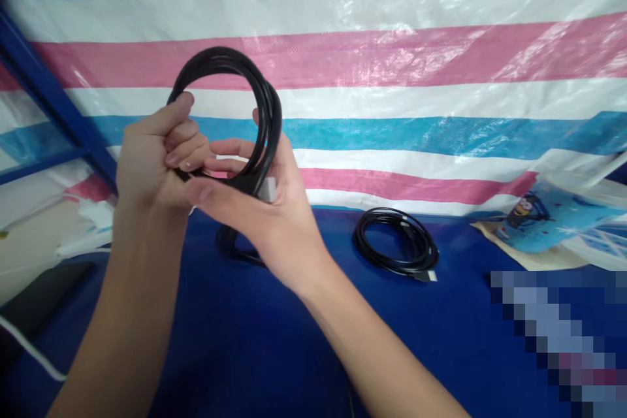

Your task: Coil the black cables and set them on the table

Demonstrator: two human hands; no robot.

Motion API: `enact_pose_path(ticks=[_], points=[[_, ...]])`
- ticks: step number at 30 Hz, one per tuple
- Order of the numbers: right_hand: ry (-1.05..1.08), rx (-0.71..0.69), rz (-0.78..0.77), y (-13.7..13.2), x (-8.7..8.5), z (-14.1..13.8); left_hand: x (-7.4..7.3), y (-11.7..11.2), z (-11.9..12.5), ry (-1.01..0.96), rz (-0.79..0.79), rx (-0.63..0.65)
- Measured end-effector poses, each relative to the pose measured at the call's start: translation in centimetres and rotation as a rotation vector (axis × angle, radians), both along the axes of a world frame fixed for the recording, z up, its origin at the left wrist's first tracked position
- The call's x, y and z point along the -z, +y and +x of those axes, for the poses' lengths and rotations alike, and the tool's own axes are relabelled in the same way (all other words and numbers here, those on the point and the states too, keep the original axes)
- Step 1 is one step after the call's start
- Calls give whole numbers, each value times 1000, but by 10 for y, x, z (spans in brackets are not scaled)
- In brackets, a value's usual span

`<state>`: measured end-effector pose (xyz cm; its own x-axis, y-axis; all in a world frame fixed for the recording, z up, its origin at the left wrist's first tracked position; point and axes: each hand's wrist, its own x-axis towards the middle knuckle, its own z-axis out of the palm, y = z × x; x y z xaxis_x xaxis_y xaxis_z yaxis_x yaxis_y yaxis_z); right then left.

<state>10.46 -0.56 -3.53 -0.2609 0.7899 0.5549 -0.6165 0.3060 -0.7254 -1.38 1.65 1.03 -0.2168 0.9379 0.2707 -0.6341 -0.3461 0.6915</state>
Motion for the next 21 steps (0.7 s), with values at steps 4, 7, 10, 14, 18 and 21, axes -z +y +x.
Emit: enact_pose_path(ticks=[4, 7, 10, 14, 18, 21], points=[[110, 122, -132, -2, 3, -7, 6, 3, 14, -88, -16, 28], [164, 156, -203, -2, -6, -2, 9, 2, 28, -115, -7, 69], [181, 138, -202, -1, -18, 13, 9, -4, 35, -52, 21, 101], [-65, 3, -122, -1, -32, 47, 3, -15, 24, 288, 39, 268], [-412, -213, -87, -5, -37, 69, -2, -23, 4, 558, 76, 359], [-400, -214, -107, -6, -35, 63, -5, -26, 3, 590, 99, 292]])
